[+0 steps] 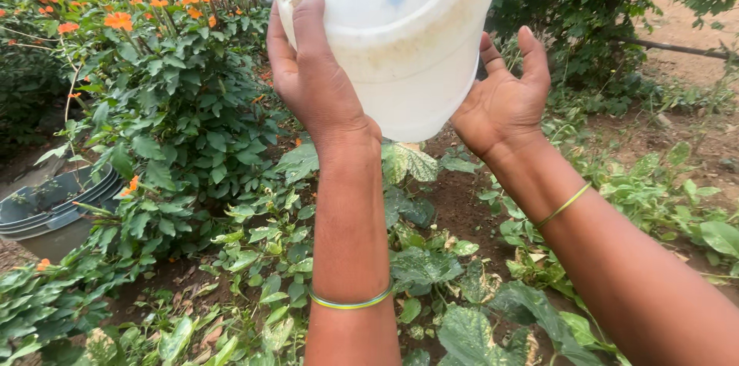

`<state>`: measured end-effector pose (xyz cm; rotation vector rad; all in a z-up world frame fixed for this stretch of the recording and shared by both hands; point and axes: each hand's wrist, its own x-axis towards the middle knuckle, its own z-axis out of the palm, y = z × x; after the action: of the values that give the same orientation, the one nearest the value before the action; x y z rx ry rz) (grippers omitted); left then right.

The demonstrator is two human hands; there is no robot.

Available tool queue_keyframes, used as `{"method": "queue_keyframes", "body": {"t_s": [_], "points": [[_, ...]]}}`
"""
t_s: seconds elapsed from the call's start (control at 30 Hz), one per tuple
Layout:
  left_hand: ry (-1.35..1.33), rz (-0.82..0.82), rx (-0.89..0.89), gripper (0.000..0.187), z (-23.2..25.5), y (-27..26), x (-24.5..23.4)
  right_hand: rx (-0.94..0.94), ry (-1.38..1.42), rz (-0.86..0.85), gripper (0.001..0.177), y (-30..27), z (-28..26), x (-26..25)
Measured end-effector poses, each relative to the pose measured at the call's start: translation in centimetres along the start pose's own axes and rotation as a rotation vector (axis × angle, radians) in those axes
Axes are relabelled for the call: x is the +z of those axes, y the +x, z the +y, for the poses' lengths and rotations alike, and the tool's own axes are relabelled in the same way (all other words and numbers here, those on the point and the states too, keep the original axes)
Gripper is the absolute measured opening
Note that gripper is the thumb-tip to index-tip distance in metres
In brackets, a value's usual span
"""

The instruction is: The person wipes a white plastic container by hand, turning the object over to clean all sides and parts of the surface.

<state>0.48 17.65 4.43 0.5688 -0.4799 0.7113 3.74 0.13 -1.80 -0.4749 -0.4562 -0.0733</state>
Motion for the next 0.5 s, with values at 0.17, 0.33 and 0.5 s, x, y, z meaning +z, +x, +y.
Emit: {"method": "queue_keyframes", "body": {"t_s": [0.17,0.33,0.5], "points": [[0.008,-0.013,0.024,0.063,1.4,0.1,-0.3,-0.020,-0.053,-0.006,0.068,1.1,1.9,1.1],[0.094,0.015,0.041,0.056,3.6,0.5,-0.9,0.013,-0.037,-0.046,0.073,1.7,4.0,2.0],[0.078,-0.054,0.136,0.050,4.7,0.9,-1.7,0.085,0.024,-0.081,0.076,1.4,5.7,2.3]]}}
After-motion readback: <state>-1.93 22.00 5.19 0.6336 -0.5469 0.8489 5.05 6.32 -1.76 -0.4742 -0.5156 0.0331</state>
